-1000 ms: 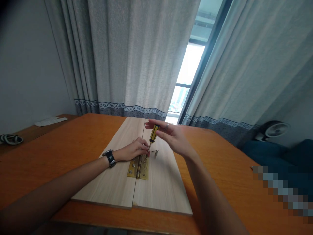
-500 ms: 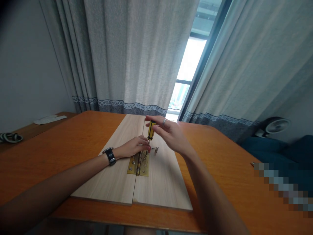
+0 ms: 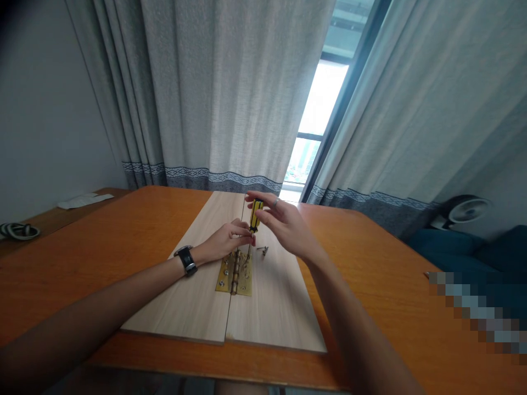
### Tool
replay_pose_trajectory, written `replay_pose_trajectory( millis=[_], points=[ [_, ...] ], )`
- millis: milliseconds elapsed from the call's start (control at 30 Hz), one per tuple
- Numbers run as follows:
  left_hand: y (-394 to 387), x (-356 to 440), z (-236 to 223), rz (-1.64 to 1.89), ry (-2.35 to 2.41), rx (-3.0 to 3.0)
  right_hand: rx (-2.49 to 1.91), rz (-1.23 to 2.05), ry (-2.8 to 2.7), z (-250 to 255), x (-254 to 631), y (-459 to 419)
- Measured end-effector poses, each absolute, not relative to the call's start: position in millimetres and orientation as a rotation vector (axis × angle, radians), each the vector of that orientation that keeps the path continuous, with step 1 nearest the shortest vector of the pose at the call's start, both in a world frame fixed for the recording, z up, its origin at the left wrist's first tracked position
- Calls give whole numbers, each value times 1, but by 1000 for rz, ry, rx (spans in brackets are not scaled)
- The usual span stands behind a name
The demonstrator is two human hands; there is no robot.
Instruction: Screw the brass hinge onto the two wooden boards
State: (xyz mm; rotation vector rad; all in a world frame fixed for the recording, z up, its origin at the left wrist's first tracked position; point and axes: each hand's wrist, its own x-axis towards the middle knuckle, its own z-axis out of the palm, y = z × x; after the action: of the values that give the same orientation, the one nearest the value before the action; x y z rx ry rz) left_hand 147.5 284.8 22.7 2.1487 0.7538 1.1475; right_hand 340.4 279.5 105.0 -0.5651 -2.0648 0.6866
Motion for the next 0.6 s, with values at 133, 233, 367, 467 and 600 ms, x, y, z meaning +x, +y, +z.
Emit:
replay_pose_trajectory(
  millis=[133,233,367,467,600],
  points=[
    [283,146,23,1118,767,2189,-639,647,-2015,110,344,284],
    [282,146,23,1095,805,2190,-771,483,-1928,108,337,289],
    [283,144,22,1084,829,2183,-657,711,-2037,106,336,284],
    [283,144,22,1061,796,2221,-569,928,-2040,105,342,281],
    [282,144,21,1039,813,2249,-648,834,-1915,101,342,286]
  ],
)
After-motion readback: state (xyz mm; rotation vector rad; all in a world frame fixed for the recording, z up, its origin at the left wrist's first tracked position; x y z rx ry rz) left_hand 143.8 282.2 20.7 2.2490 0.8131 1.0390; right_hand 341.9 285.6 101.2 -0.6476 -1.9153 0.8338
